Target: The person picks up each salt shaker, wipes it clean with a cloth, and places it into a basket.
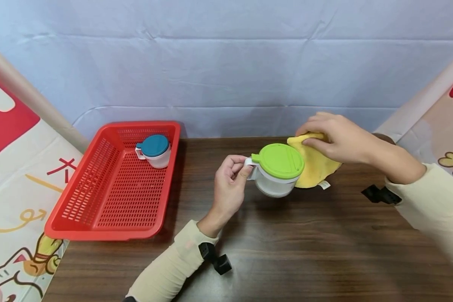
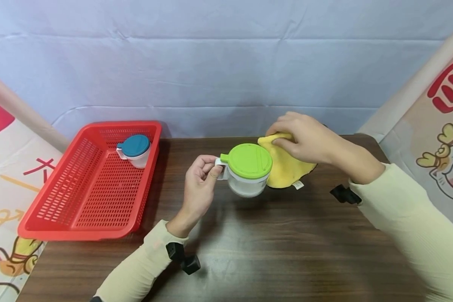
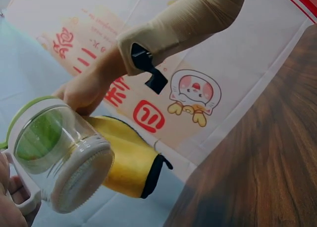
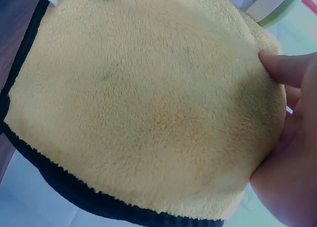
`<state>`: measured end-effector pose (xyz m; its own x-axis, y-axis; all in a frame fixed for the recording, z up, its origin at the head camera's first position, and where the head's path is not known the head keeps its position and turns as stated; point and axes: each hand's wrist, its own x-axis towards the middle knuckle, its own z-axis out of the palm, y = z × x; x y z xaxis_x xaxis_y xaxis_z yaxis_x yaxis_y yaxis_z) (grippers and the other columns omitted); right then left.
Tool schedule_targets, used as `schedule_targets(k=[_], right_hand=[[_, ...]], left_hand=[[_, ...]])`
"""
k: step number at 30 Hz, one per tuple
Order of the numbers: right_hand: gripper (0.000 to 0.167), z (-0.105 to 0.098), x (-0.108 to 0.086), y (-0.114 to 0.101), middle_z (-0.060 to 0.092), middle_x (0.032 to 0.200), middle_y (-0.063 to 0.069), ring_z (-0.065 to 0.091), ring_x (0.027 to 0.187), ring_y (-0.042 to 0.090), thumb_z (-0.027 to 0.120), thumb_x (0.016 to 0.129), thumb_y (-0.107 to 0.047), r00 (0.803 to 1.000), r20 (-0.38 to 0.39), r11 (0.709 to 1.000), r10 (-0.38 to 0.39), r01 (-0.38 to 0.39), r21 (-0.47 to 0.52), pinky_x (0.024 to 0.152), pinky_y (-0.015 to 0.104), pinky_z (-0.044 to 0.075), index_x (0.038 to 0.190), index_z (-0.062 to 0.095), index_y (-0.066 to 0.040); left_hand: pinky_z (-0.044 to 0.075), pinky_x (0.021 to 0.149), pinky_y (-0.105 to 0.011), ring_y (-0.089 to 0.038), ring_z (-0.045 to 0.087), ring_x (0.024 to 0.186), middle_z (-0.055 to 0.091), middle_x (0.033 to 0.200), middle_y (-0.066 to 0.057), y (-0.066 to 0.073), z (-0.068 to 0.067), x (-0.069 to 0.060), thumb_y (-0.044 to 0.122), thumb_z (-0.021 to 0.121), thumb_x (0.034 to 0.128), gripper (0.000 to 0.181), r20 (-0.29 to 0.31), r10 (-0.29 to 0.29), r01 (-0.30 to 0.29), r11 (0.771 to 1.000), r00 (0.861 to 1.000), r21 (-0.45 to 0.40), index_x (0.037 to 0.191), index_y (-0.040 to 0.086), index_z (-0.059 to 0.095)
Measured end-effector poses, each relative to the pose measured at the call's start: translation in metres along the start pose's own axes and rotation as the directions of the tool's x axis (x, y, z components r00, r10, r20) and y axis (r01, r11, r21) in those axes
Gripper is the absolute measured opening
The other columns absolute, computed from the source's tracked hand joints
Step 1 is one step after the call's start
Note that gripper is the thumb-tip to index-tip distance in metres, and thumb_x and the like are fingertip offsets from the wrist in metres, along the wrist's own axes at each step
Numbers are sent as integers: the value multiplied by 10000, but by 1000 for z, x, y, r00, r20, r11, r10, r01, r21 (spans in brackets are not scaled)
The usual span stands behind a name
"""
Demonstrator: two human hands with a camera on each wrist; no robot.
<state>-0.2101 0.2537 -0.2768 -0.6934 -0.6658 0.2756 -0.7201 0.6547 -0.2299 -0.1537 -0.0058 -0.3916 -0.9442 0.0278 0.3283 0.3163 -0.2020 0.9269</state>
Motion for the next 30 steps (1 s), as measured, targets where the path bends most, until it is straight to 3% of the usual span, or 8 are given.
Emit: schedule_targets(k=[5,16,23,30], right_hand=[[280,-2,-13,0,664,942,-122,512,867,75,765,854,38,998,-57,1000,-25,26,16,726,258,394,1029,748,-179],[408,-11,-33,-9,630,946,-161,498,877,16,776,783,111,991,-93,989,-99,108,96,734,199,387,1044,742,-201],[476,-9,-34,-14,623,949,-165,465,835,13,815,725,129,985,-98,978,-139,152,142,680,171,371,1047,744,-213],[429,-5,-34,-10,627,951,-159,462,844,13,821,746,105,982,-120,981,-146,159,113,677,170,368,1046,742,-191]], left_hand=[[546,851,-248,-62,653,960,695,1100,-311,0,0,1,-82,600,973,146,-11,9,-9,1000,1000,-9,1091,-145,542],[532,843,-224,-49,653,949,689,1090,-328,2,-1,2,-92,592,973,147,-16,19,-20,1000,1000,-18,1093,-155,535],[533,849,-228,-47,655,953,690,1101,-324,1,-2,2,-92,589,975,146,-21,17,-17,1000,1000,-23,1095,-155,535],[530,841,-223,-46,652,942,694,1088,-317,0,-2,2,-89,595,973,140,-15,7,-7,1000,1000,-18,1087,-148,541]])
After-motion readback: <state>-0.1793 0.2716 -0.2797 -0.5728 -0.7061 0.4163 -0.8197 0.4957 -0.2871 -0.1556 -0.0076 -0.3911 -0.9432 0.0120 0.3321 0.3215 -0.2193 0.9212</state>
